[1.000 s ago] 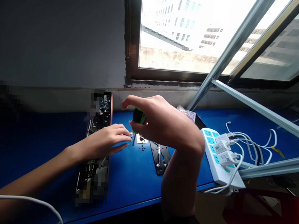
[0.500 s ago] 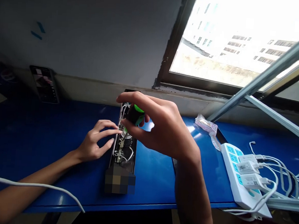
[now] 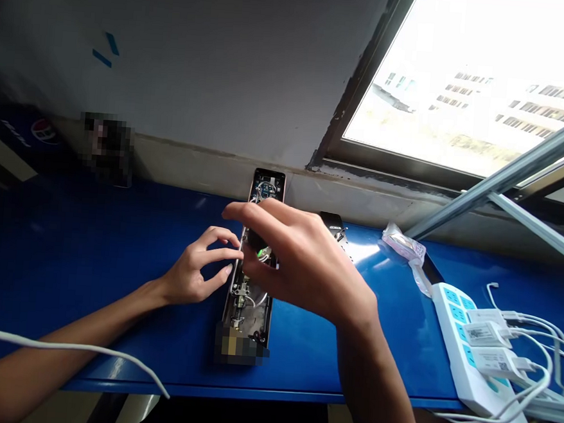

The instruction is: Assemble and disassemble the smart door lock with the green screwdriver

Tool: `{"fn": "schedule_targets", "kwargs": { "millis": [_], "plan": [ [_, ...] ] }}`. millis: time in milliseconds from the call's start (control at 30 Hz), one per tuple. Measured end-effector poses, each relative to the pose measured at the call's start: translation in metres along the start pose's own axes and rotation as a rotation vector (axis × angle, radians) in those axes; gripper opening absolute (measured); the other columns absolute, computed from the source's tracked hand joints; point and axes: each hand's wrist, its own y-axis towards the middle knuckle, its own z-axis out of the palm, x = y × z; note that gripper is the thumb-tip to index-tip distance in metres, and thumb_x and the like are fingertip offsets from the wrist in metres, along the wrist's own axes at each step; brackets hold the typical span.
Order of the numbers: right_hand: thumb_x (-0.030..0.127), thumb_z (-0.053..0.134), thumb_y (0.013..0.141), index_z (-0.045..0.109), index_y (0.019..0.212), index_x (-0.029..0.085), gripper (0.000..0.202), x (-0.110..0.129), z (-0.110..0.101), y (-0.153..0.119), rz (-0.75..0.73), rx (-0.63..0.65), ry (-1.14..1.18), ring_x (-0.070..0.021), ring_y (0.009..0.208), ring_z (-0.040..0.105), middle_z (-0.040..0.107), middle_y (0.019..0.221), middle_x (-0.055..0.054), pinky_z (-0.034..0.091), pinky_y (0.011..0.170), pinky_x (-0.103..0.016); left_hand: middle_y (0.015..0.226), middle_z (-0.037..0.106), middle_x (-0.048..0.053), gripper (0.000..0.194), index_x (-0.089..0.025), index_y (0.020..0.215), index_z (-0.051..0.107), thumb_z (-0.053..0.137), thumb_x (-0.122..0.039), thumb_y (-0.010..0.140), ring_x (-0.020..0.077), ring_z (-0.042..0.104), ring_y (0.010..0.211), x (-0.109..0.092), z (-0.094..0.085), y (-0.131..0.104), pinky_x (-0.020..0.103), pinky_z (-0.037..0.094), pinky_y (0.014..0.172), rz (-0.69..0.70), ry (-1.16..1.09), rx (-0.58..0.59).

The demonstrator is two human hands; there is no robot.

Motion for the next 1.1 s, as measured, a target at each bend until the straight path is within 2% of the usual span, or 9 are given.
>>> {"fn": "schedule_targets", "kwargs": {
  "millis": [200,333,467,533,633,733,800,967,1100],
  "plan": [
    [0.02,0.062,0.097,0.067,0.114,0.02,0.018,0.005,0.006,-0.001,-0.001,0.016,-0.081,-0.0102,0.068,0.062,0.072,0.092,-0.002,0.049,0.061,-0.024,0.113,0.061,0.008,0.026,-0.02,0.112,0.07,0.06,-0.01,0.09,0.0228,0.06,0.104,0.005,0.003,-0.002,0.041,0.056,0.093,-0.023,-0.001,-0.015],
    [0.012,0.06,0.091,0.063,0.127,0.021,0.038,0.006,0.007,0.0,0.0,0.048,0.009,-0.0129,0.081,0.066,0.072,0.112,-0.005,0.053,0.071,-0.027,0.114,0.061,0.007,0.026,-0.021,0.112,0.07,0.06,-0.01,0.091,0.0225,0.06,0.105,0.006,0.003,-0.002,0.04,0.056,0.093,-0.021,0.0,-0.005],
    [0.018,0.061,0.096,0.068,0.114,0.02,0.02,0.008,0.006,0.001,0.018,0.016,-0.061,-0.0101,0.069,0.061,0.073,0.1,-0.004,0.05,0.064,-0.026,0.115,0.06,0.008,0.021,-0.019,0.108,0.069,0.061,-0.01,0.091,0.023,0.06,0.107,0.005,0.003,-0.002,0.04,0.055,0.095,-0.024,-0.012,0.008],
    [0.014,0.059,0.094,0.067,0.119,0.021,0.027,0.008,0.007,0.001,0.012,0.013,-0.034,-0.0101,0.071,0.061,0.073,0.105,-0.004,0.05,0.064,-0.025,0.116,0.06,0.007,0.023,-0.02,0.109,0.069,0.06,-0.01,0.091,0.0229,0.06,0.107,0.005,0.003,-0.002,0.039,0.055,0.095,-0.019,-0.006,0.007],
    [0.014,0.062,0.089,0.063,0.13,0.021,0.041,0.008,0.007,0.001,0.009,0.022,-0.01,-0.0142,0.084,0.066,0.071,0.114,-0.006,0.054,0.073,-0.028,0.115,0.06,0.007,0.027,-0.02,0.113,0.069,0.06,-0.009,0.09,0.0226,0.06,0.107,0.005,0.003,-0.002,0.038,0.056,0.094,-0.005,0.0,-0.005],
    [0.02,0.064,0.095,0.069,0.116,0.02,0.022,0.007,0.008,0.002,0.02,0.01,-0.049,-0.0134,0.076,0.065,0.072,0.101,-0.004,0.053,0.069,-0.027,0.115,0.061,0.007,0.025,-0.019,0.111,0.068,0.061,-0.01,0.089,0.023,0.061,0.107,0.005,0.002,-0.002,0.038,0.056,0.094,-0.007,-0.006,0.0],
    [0.017,0.06,0.097,0.069,0.113,0.019,0.018,0.008,0.009,0.002,0.025,0.0,-0.041,-0.0114,0.07,0.062,0.071,0.096,-0.003,0.05,0.064,-0.026,0.116,0.061,0.008,0.023,-0.019,0.11,0.069,0.06,-0.01,0.09,0.0234,0.061,0.108,0.004,0.001,-0.001,0.039,0.056,0.095,-0.019,-0.003,0.014],
    [0.006,0.057,0.086,0.063,0.128,0.018,0.044,0.011,0.012,0.004,-0.006,0.032,0.044,-0.0116,0.075,0.059,0.07,0.103,-0.004,0.048,0.065,-0.025,0.116,0.061,0.008,0.021,-0.019,0.106,0.071,0.059,-0.011,0.091,0.0235,0.062,0.107,0.002,0.001,-0.001,0.039,0.057,0.094,-0.037,0.001,0.023],
    [0.017,0.062,0.093,0.069,0.112,0.018,0.02,0.012,0.012,0.005,0.033,0.014,-0.028,-0.0099,0.069,0.059,0.071,0.098,-0.004,0.047,0.061,-0.024,0.116,0.062,0.008,0.022,-0.019,0.108,0.07,0.06,-0.011,0.09,0.0235,0.062,0.107,0.004,0.002,-0.002,0.039,0.057,0.093,-0.04,0.0,0.013]
  ]
}}
